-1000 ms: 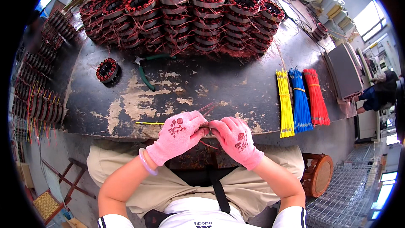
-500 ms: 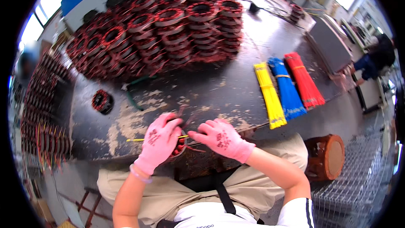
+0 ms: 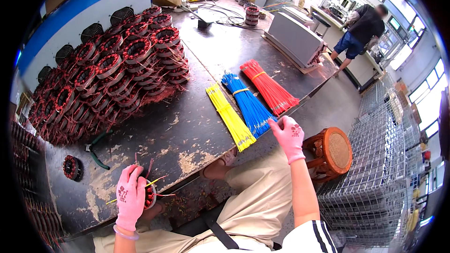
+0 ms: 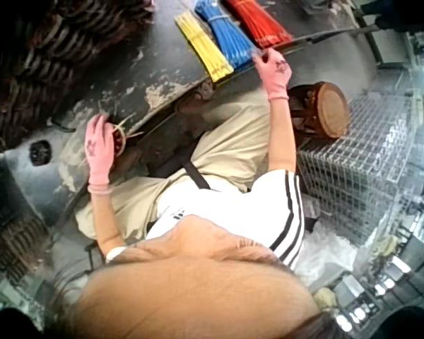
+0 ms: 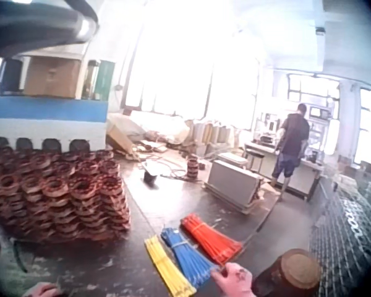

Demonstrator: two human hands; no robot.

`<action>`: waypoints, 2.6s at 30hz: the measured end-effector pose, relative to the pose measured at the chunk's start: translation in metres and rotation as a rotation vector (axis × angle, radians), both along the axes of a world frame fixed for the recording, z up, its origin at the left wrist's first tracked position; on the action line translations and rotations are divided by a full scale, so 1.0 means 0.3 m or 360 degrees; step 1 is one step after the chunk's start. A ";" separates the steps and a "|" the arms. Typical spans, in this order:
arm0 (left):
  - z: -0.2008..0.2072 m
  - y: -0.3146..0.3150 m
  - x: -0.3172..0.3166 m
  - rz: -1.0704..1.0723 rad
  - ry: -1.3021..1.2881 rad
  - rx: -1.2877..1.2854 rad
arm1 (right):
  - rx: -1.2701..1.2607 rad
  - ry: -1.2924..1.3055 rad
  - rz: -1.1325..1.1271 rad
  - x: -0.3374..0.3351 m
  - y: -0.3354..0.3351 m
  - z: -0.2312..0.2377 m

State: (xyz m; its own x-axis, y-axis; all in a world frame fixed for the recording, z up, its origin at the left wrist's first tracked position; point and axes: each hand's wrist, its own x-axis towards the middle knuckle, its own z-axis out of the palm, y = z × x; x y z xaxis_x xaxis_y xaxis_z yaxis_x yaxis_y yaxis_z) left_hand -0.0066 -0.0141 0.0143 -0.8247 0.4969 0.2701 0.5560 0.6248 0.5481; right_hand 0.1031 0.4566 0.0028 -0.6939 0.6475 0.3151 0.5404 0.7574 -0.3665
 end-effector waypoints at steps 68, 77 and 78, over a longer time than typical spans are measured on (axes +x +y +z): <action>0.151 0.104 0.059 -0.0217 0.1073 0.0211 | -0.0889 0.0897 0.0920 0.074 -0.584 0.273; 0.208 -0.025 0.120 0.0136 0.0920 0.0144 | -0.1101 0.0198 0.1411 -0.232 -0.800 0.136; 0.174 -0.016 0.118 0.0193 0.0791 0.0211 | -0.0962 0.0025 0.1519 -0.266 -0.809 0.102</action>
State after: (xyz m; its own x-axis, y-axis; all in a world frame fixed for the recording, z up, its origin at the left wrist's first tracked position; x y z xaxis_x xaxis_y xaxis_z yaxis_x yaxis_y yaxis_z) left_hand 0.0287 -0.0188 0.0665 -0.6306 0.3406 0.6973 0.6968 0.6441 0.3155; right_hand 0.0231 0.2138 0.0335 -0.9850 -0.0962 0.1431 -0.1725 0.5538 -0.8146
